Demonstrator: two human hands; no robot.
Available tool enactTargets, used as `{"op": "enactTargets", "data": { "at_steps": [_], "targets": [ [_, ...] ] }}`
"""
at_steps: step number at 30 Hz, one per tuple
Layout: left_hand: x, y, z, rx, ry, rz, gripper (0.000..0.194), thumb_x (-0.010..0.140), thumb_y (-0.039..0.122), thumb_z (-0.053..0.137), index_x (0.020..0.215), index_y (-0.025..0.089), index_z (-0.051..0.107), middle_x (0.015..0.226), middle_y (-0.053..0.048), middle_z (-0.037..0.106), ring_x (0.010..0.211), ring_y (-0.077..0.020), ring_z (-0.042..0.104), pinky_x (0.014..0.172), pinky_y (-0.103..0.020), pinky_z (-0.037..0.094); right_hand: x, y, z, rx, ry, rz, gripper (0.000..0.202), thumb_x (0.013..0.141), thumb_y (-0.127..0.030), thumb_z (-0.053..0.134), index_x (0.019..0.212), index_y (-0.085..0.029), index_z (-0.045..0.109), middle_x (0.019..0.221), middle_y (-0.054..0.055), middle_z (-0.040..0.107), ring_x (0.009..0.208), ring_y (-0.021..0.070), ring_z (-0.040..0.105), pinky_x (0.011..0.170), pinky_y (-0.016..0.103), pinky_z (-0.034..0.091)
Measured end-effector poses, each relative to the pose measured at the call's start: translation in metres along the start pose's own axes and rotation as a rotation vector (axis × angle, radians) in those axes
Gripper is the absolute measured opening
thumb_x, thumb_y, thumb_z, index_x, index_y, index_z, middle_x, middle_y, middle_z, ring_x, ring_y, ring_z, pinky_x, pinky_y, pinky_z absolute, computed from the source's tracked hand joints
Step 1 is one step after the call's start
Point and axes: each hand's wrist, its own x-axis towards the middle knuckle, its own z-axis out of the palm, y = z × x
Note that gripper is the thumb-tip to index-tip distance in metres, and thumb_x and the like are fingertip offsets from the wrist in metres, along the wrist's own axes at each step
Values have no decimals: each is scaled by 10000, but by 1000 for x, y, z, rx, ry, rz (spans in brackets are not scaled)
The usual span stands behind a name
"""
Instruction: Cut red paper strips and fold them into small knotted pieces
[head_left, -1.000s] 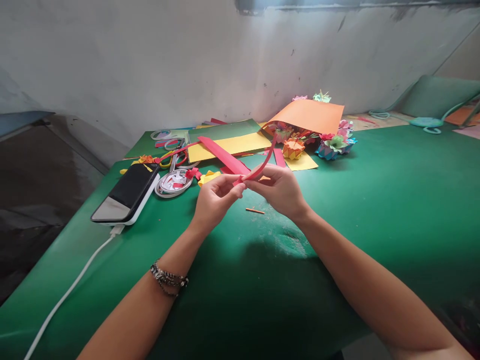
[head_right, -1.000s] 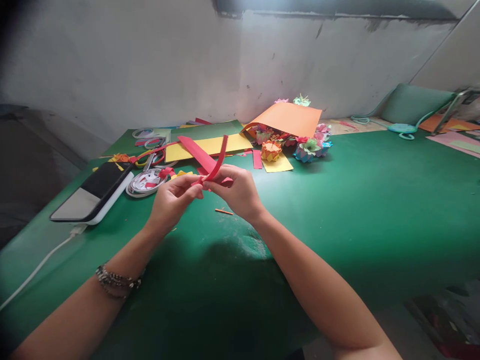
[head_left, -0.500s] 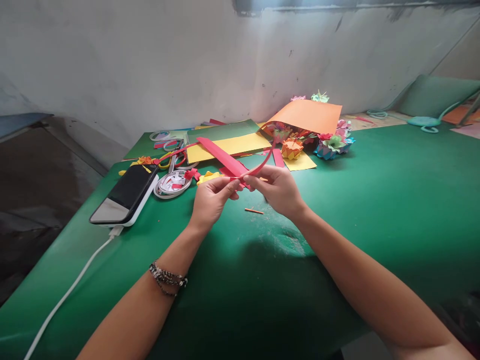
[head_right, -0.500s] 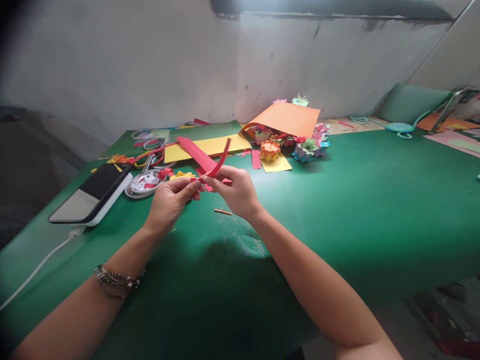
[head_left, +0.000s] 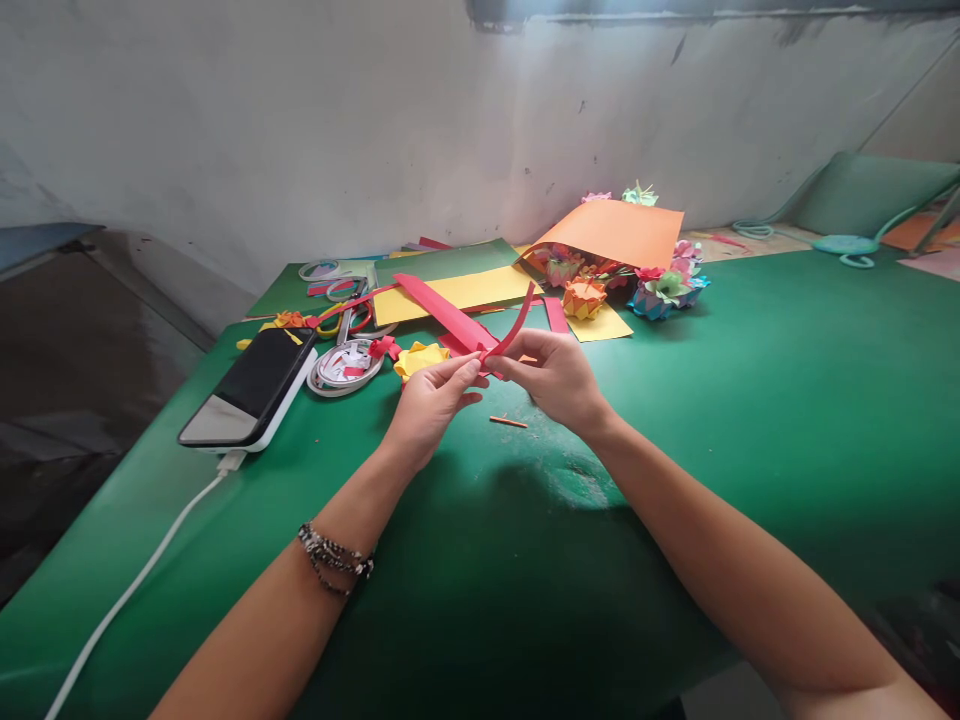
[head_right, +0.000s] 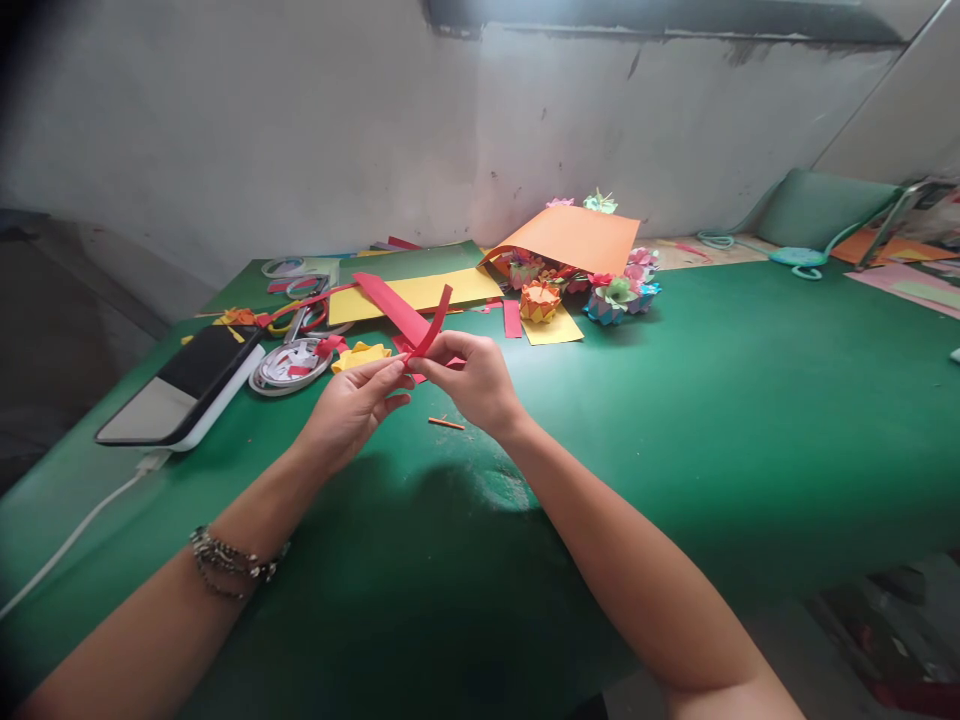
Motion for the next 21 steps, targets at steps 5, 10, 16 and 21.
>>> {"op": "enactTargets", "data": {
  "at_steps": [5, 10, 16, 21],
  "targets": [
    [-1, -1, 0, 32, -9, -14, 238, 547, 324, 736, 730, 174, 707, 666, 10, 638, 634, -58, 534, 583, -166, 437, 1, 2, 1, 24, 41, -29, 195, 614, -269, 687, 586, -166, 524, 615, -30, 539, 592, 81, 522, 592, 256, 478],
    [-1, -2, -3, 131, -23, 101, 151, 625, 289, 684, 726, 178, 703, 590, 28, 602, 578, -54, 500, 580, -174, 413, 1, -1, 1, 81, -29, 40, 201, 621, -247, 679, 766, -161, 568, 626, -38, 551, 602, 80, 519, 601, 248, 466],
    [-3, 1, 0, 309, -25, 296, 119, 696, 264, 614, 673, 163, 672, 513, 32, 548, 534, -79, 497, 565, -201, 428, 0, -6, -2, 147, -58, 116, 184, 636, -315, 664, 652, -145, 596, 632, -15, 586, 609, 82, 529, 623, 248, 453],
    [-5, 0, -1, 484, 16, 472, 159, 715, 282, 615, 819, 164, 640, 686, 0, 631, 612, -93, 561, 586, -200, 455, 1, -6, -5, 242, -83, 220, 204, 632, -336, 675, 639, -145, 604, 615, -24, 580, 596, 70, 523, 615, 229, 448]
  ]
}}
